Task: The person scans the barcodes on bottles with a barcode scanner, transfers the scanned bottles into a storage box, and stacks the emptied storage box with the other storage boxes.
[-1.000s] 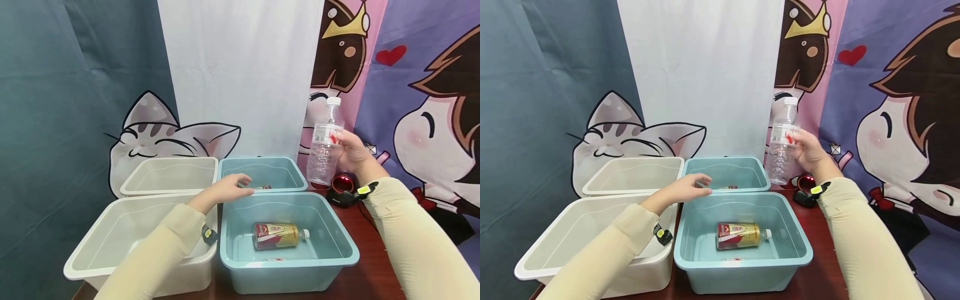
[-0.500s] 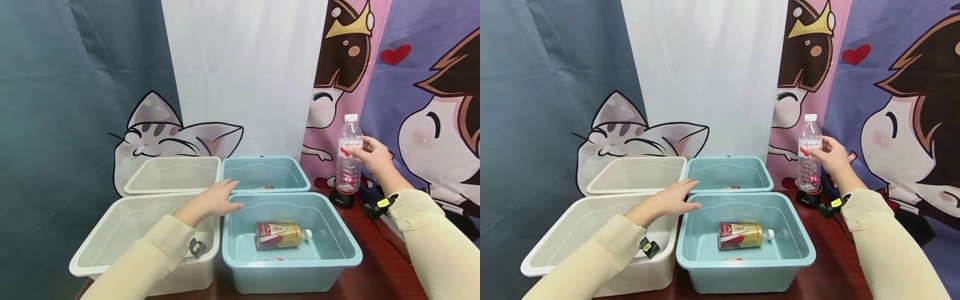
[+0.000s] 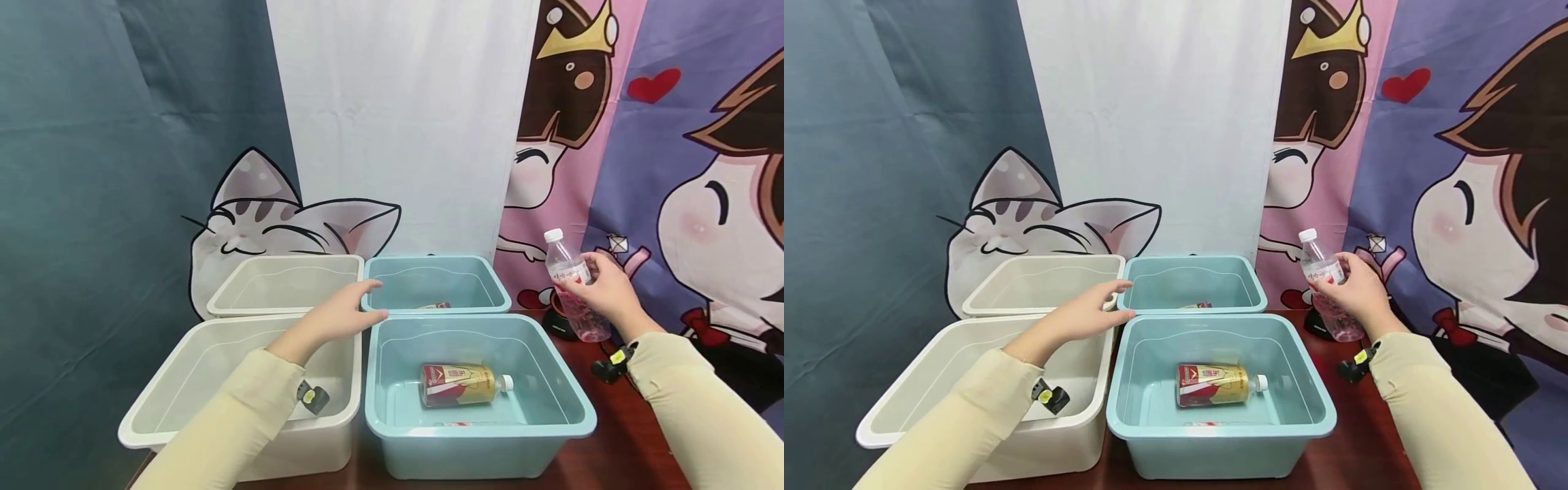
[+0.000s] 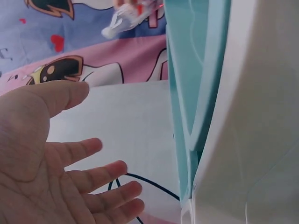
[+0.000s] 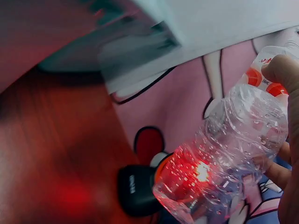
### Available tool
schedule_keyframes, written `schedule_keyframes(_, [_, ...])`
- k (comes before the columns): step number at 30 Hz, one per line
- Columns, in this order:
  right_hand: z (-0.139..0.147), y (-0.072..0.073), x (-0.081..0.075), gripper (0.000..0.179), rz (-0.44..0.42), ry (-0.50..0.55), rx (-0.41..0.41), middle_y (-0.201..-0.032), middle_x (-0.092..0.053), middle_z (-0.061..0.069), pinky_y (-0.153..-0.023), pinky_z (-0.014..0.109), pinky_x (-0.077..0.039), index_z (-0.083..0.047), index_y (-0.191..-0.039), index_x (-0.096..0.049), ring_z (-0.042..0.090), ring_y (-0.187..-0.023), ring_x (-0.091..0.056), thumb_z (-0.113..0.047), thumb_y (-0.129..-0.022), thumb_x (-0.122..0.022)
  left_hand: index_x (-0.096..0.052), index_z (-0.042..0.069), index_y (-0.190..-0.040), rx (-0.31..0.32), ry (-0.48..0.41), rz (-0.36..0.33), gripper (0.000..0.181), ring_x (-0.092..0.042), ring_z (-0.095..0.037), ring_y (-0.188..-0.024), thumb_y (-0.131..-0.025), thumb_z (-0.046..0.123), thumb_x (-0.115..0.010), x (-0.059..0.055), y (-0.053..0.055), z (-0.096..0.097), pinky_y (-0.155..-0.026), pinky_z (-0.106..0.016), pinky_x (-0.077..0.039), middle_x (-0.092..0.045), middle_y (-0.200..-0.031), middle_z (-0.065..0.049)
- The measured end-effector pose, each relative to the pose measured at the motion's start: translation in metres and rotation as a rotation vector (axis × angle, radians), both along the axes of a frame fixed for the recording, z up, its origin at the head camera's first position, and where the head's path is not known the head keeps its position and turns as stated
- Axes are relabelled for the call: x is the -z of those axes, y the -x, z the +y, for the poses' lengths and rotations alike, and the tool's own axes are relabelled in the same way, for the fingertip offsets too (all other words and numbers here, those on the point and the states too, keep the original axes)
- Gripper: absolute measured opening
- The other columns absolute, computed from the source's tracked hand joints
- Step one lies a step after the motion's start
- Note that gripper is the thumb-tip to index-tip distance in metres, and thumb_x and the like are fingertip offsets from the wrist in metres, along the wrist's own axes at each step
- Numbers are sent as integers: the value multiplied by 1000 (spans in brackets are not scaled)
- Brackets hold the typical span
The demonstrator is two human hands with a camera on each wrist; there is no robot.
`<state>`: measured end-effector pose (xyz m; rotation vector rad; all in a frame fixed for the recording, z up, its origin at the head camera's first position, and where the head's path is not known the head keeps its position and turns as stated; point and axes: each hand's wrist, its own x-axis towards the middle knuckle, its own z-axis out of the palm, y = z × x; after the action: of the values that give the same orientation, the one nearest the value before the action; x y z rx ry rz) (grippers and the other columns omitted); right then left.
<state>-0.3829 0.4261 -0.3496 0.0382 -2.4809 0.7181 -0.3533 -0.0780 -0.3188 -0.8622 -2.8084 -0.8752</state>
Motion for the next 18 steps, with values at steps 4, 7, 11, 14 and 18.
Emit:
schedule_keyframes(4, [7, 4, 17, 75, 24, -72, 29, -107, -52, 23, -72, 55, -39, -1, -123, -44, 38, -93, -50, -50, -72, -71, -41, 15, -136, -29, -93, -32, 57, -49, -33, -114, -86, 36, -60, 1, 2, -4, -92, -45, -41, -47, -131, -12])
schedule_keyframes(7, [9, 5, 28, 80, 16, -97, 70, -108, -48, 22, -69, 56, -39, -2, -124, -43, 38, -93, -48, -55, -70, -71, -41, 19, -136, -54, -140, -42, 57, -49, -32, -115, -86, 37, -61, 6, 4, -5, -92, -45, -41, -48, -131, -10])
schedule_keyframes(11, [11, 4, 42, 84, -10, -100, 109, -108, -47, 22, -66, 55, -39, -2, -126, -41, 38, -91, -48, -55, -68, -72, -41, 21, -134, -72, -207, -52, 55, -51, -29, -112, -86, 36, -61, 11, 5, -6, -89, -44, -43, -50, -128, -9])
schedule_keyframes(14, [14, 5, 52, 85, -25, -109, 130, -106, -46, 21, -63, 54, -40, -2, -126, -40, 37, -88, -49, -55, -67, -73, -41, 23, -134, -88, -252, -83, 53, -51, -27, -112, -86, 35, -61, 12, 6, -5, -87, -45, -45, -51, -125, -7])
schedule_keyframes(18, [18, 6, 62, 86, -35, -125, 149, -103, -46, 21, -60, 51, -41, -2, -125, -41, 36, -85, -49, -56, -66, -73, -40, 25, -133, -106, -296, -113, 52, -51, -26, -111, -86, 34, -61, 13, 8, -5, -85, -45, -46, -51, -124, -7])
